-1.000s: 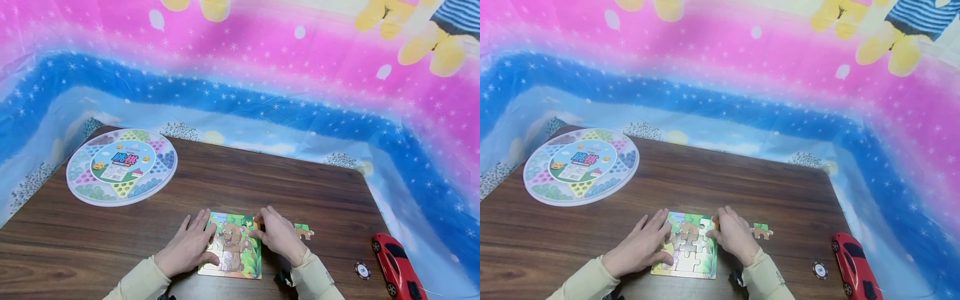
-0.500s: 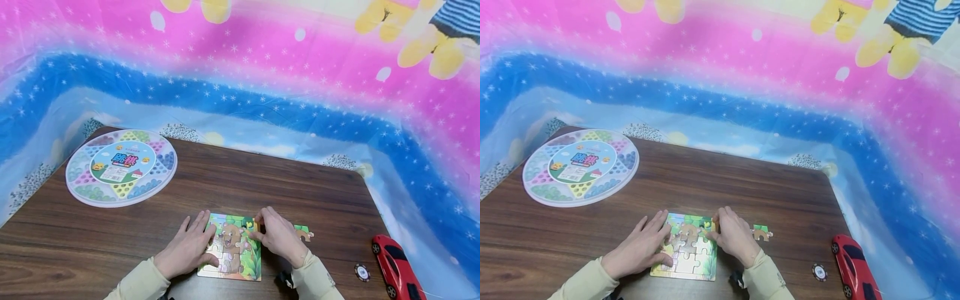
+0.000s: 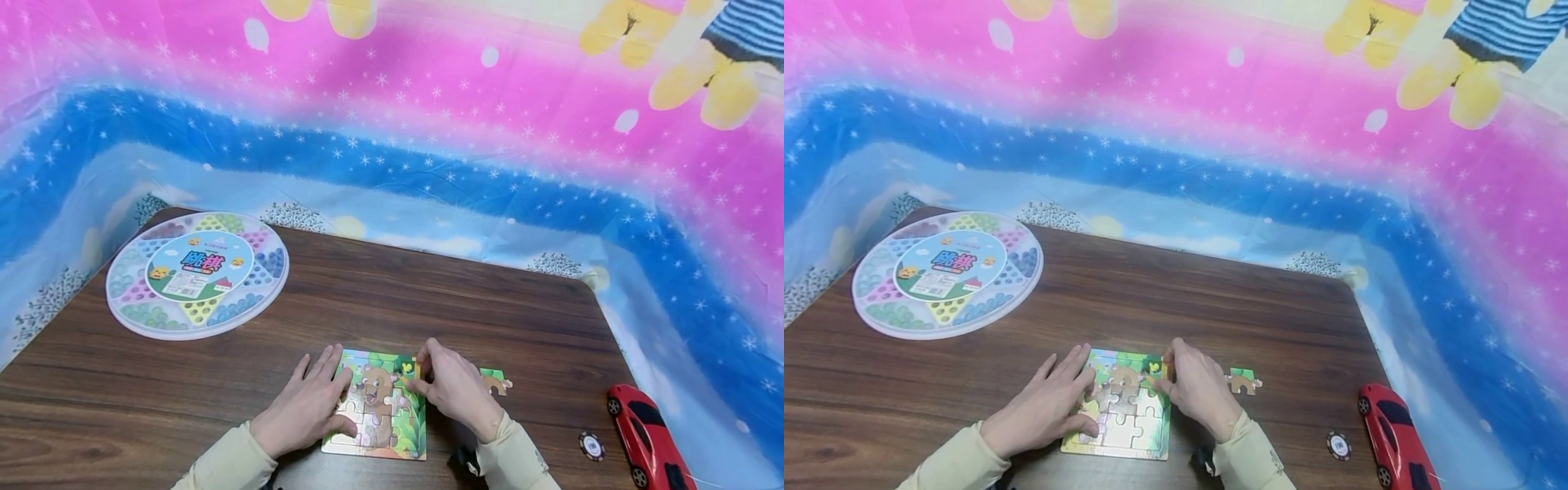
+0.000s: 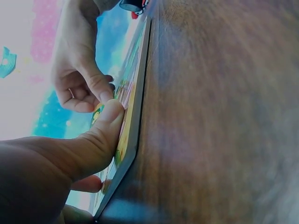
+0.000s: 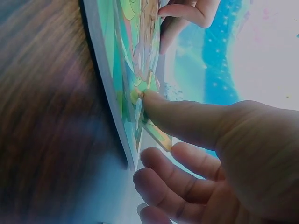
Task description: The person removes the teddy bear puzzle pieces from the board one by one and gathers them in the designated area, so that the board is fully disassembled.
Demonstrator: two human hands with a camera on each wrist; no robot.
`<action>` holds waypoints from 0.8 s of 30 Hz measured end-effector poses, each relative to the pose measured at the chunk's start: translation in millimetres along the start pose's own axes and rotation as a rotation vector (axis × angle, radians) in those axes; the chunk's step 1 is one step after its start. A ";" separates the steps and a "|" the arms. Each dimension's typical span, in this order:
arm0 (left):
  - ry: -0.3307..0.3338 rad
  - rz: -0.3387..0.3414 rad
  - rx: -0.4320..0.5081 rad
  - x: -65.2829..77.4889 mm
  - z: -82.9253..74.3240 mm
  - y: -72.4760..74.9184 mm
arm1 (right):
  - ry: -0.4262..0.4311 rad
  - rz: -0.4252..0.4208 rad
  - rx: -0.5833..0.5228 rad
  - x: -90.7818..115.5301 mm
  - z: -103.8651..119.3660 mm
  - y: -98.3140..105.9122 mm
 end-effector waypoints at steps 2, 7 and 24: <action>0.000 0.004 0.006 0.2 0.2 -0.6 | -0.003 0.002 -0.006 0.2 0.2 0.2; -0.001 0.003 0.011 0.5 0.2 -0.7 | -0.003 0.003 -0.041 1.3 1.0 1.3; -0.004 0.000 0.016 0.7 0.2 -0.5 | 0.073 0.015 -0.193 2.1 5.9 0.2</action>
Point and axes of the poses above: each hand's wrist, its own x-axis away from the middle knuckle, its own y-axis out of the back of the hand, z = x × y, the point moved 9 cm from there along -x, towards the middle knuckle
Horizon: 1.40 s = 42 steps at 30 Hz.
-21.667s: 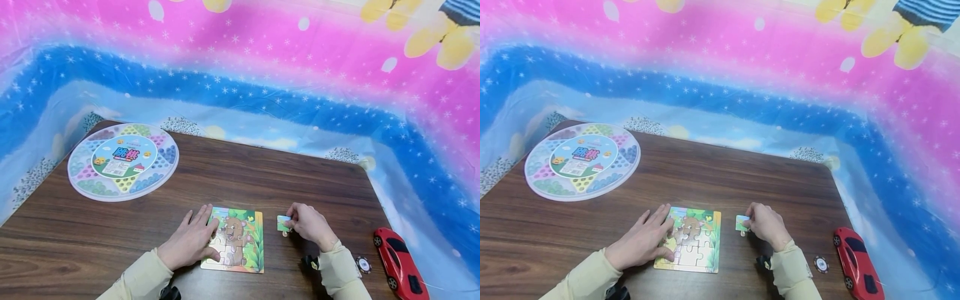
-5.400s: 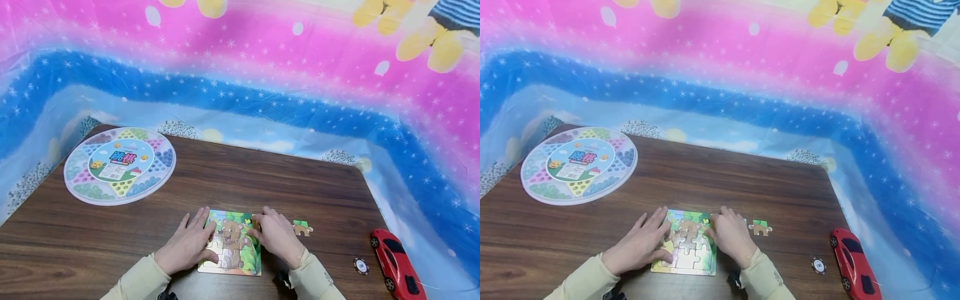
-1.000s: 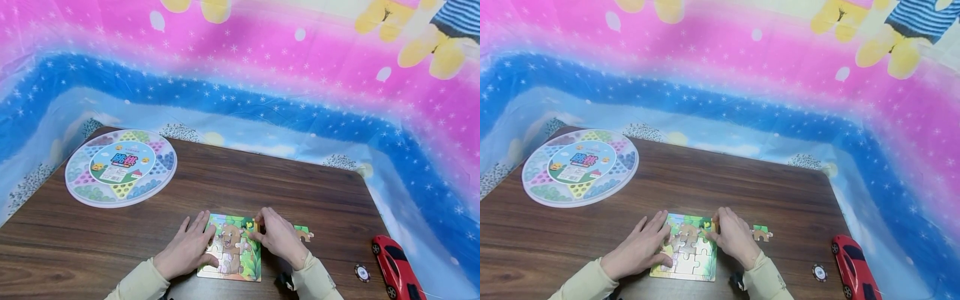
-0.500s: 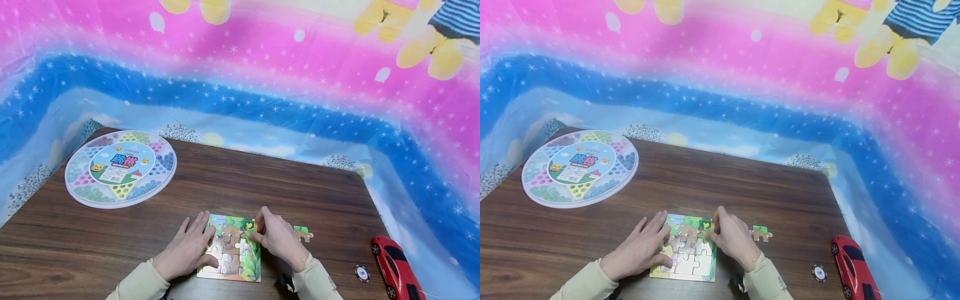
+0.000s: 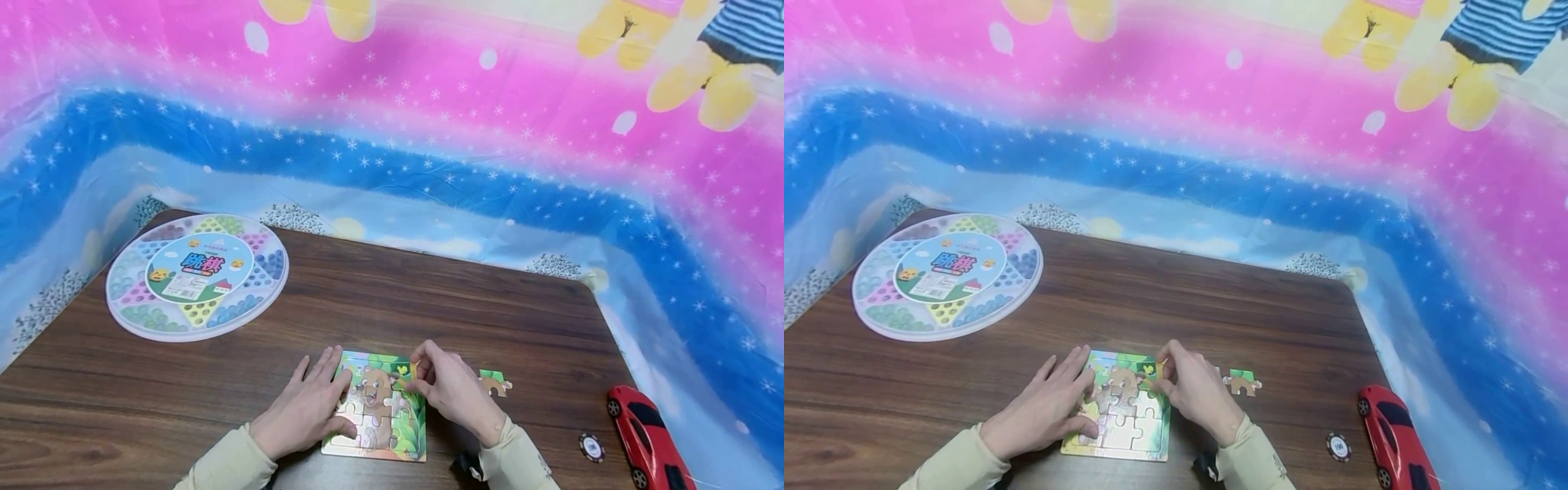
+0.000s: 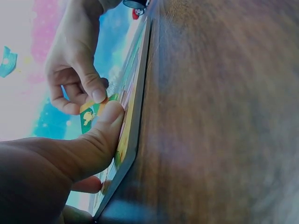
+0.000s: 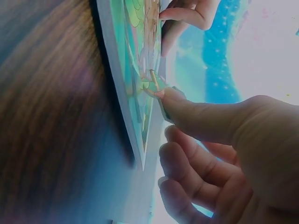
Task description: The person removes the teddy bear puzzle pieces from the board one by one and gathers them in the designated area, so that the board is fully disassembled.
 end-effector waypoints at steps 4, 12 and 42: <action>0.001 0.003 0.010 -0.1 -0.2 -0.1 | 0.033 -0.012 0.001 1.2 4.2 2.1; 0.004 -0.003 -0.002 0.2 0.1 -0.2 | 0.072 -0.016 -0.039 4.3 9.2 3.7; -0.007 -0.024 0.009 1.2 -0.7 0.9 | 0.099 -0.092 -0.153 15.1 11.3 23.1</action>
Point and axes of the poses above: each hand's wrist, its own x-axis away from the middle knuckle, its own y-axis out of the back of the hand, z = x × y, the point moved 9 cm from there along -x, towards the middle knuckle
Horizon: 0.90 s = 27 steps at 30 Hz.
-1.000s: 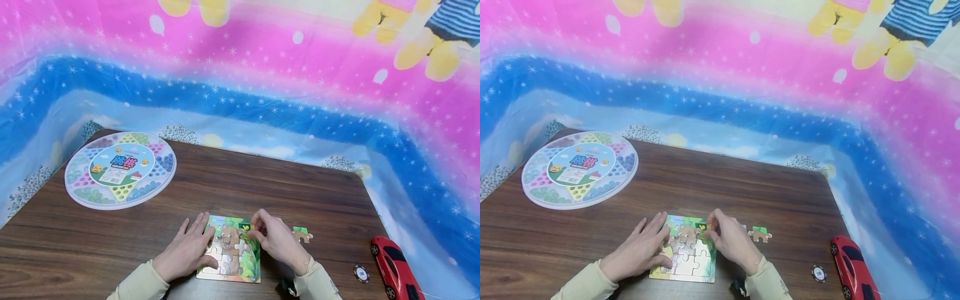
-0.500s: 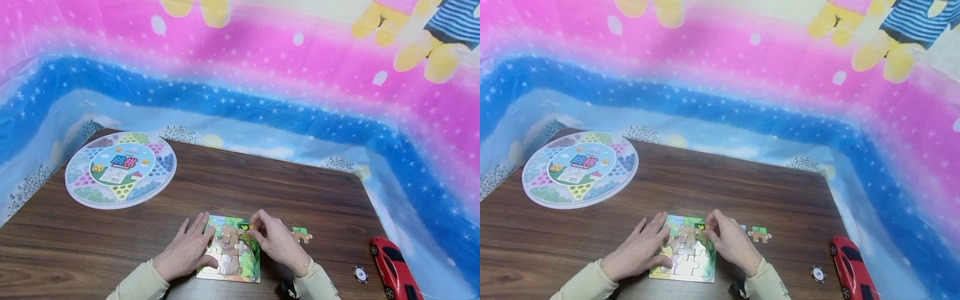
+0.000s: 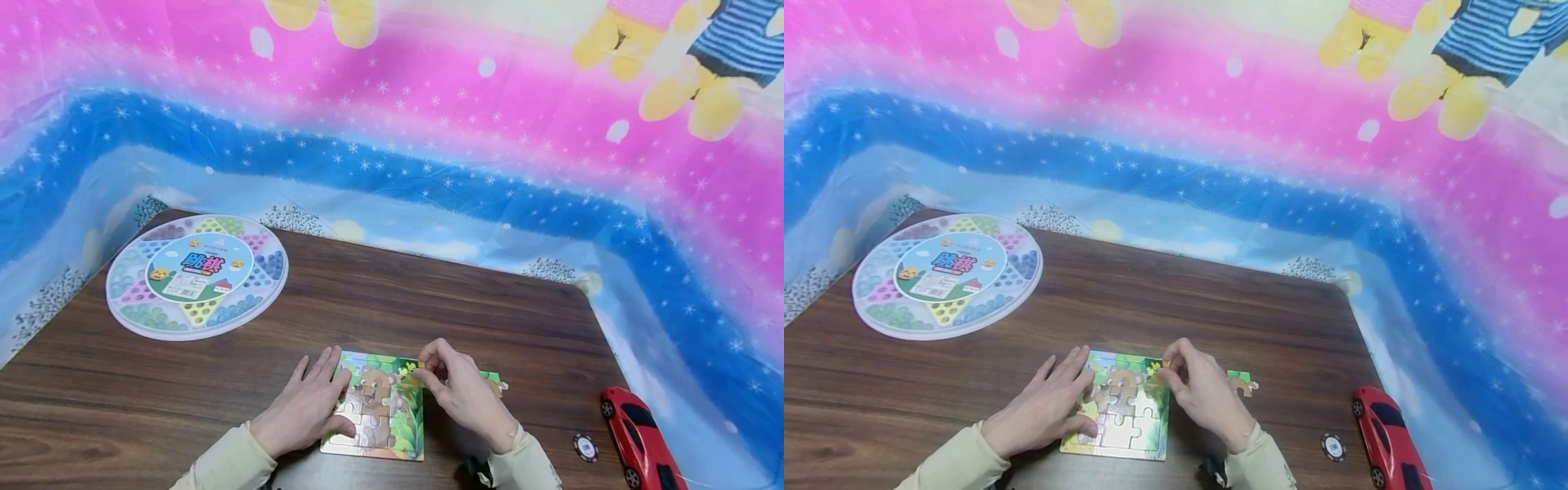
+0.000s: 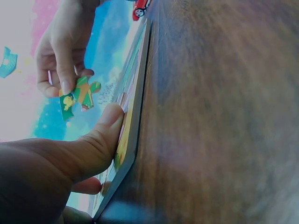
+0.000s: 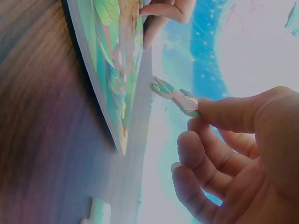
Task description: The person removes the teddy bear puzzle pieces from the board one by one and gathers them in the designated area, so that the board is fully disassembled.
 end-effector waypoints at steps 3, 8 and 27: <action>0.009 0.015 0.009 -0.4 1.0 -0.8 | 0.003 -0.029 0.020 2.1 0.7 5.8; 0.010 0.016 0.003 0.4 1.2 -1.3 | 0.003 -0.060 0.015 4.3 -0.8 12.2; 0.003 -0.007 -0.010 -0.3 -0.4 0.4 | -0.017 -0.182 0.045 11.9 -14.6 50.7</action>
Point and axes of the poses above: each hand's wrist, its own x-axis away from the middle knuckle, its own y-axis out of the back of the hand, z = x × y, the point moved 9 cm from there along -x, towards the middle knuckle
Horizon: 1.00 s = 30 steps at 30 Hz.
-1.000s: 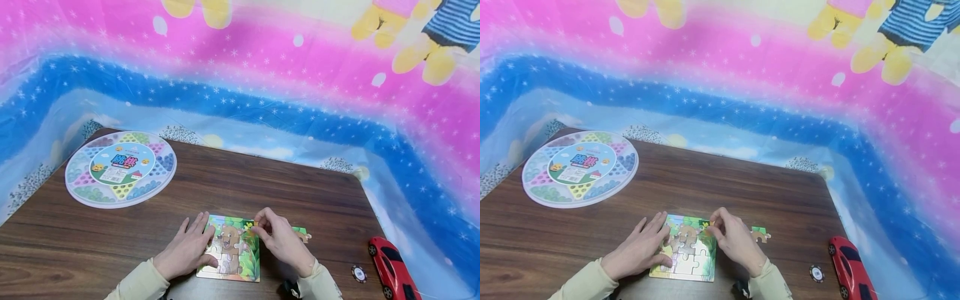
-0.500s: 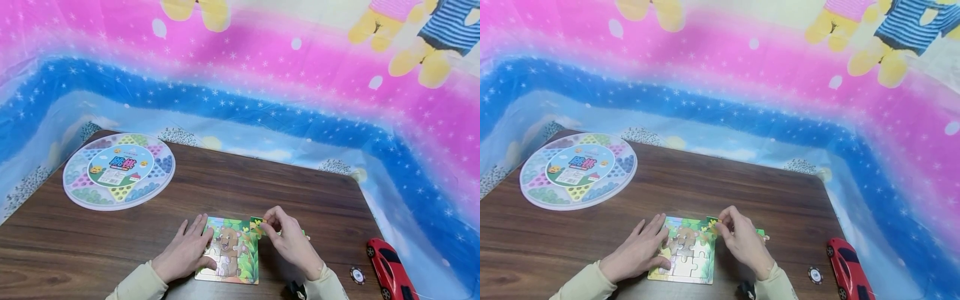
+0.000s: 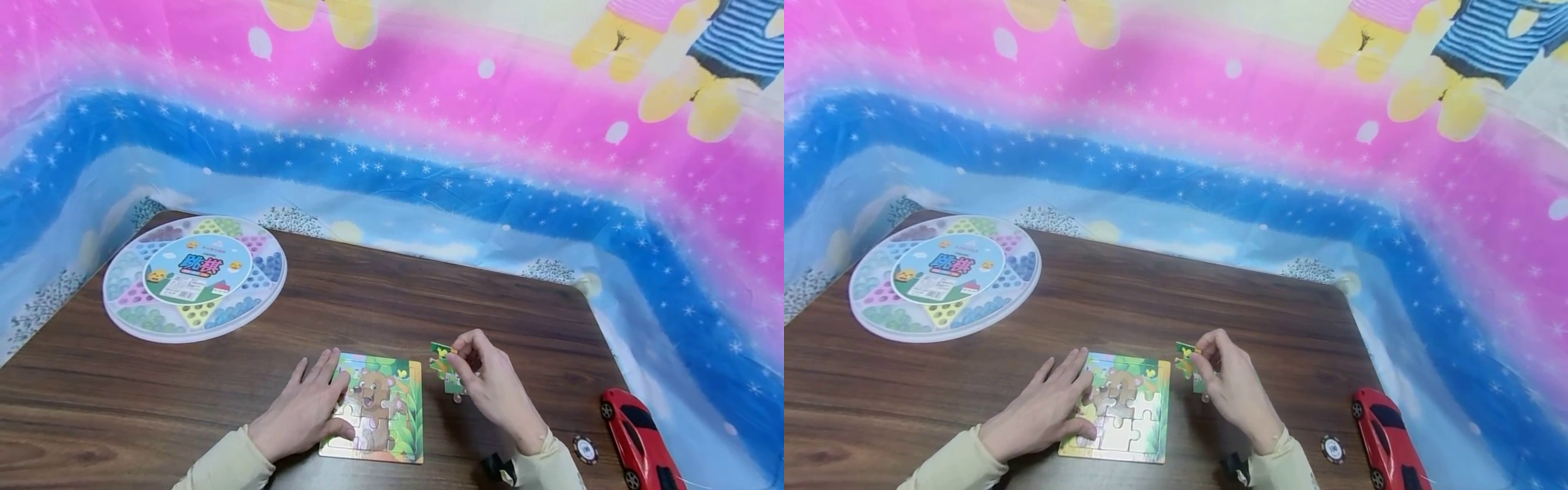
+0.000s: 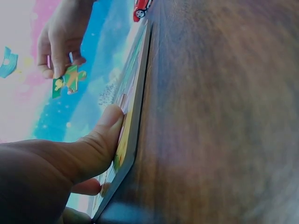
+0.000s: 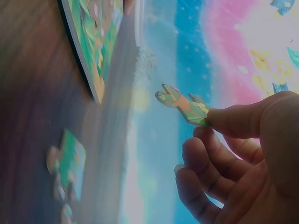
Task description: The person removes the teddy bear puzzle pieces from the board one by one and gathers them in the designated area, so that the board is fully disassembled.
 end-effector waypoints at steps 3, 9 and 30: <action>0.003 0.002 -0.002 0.1 0.3 -0.3 | -0.017 -0.036 0.028 1.0 -6.9 13.1; 0.008 0.013 0.008 -0.3 0.4 -1.2 | -0.081 -0.093 0.116 7.4 -31.1 40.6; -0.011 0.012 -0.015 -0.6 -1.5 0.0 | -0.399 0.047 0.267 36.8 -117.3 74.0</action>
Point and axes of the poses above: each hand's wrist, its own x-axis away from the middle knuckle, its own y-axis out of the back of the hand, z = x × y, the point moved 9 cm from there along -x, towards the middle knuckle
